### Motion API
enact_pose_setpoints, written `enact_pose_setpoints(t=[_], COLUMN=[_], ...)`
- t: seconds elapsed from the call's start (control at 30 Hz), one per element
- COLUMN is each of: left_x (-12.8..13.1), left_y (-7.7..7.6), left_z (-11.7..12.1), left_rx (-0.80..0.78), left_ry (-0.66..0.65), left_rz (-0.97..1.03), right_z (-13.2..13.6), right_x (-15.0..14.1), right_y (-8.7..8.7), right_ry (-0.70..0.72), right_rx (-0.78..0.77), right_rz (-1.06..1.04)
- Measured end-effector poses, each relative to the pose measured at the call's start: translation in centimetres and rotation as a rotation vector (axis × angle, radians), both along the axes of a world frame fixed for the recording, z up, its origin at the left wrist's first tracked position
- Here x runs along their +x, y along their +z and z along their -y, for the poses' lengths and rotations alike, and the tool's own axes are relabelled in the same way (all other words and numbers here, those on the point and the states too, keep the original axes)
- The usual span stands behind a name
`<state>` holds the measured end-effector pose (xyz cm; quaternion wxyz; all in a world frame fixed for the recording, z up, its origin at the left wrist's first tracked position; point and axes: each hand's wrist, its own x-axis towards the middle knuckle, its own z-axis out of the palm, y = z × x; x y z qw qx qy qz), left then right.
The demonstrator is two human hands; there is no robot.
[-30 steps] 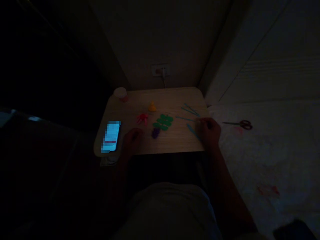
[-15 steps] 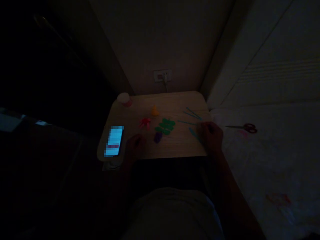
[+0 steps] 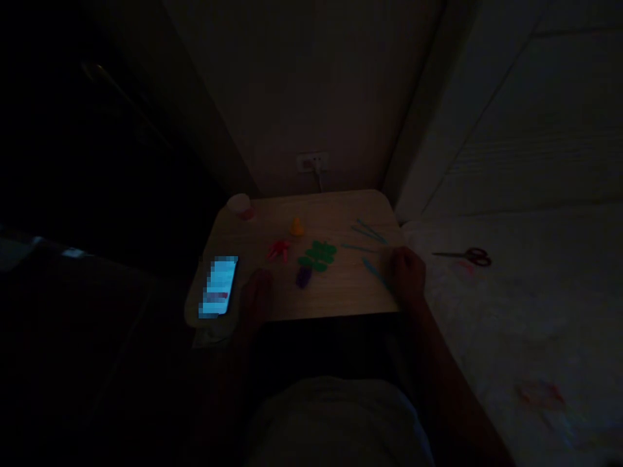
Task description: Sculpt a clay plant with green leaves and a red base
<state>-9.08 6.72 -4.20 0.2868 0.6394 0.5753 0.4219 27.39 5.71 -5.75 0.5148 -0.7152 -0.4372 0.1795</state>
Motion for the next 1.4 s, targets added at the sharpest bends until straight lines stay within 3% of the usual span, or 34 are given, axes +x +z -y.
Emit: enact_pose_setpoints(t=[0.6,1.0,1.17,1.4], left_x=[0.4,0.4,2.4,5.4], left_y=[0.1,-0.3,-0.2,0.1], left_z=[0.1,-0.2,0.6,1.0], left_rx=[-0.005,0.021,0.07,0.105], left_ry=[-0.161,-0.141,-0.127,-0.093], left_rz=[-0.158,-0.172,-0.183,-0.375], right_z=[0.6,1.1,1.4,1.2], right_x=[-0.5,-1.2,-1.8,-2.7], right_y=[0.8,1.3,1.1,0.7], right_ry=[0.121,0.175,0.258,0.358], right_rx=[-0.137,-0.217,-0.178,-0.16], right_rz=[0.138,0.193,0.146,0.178])
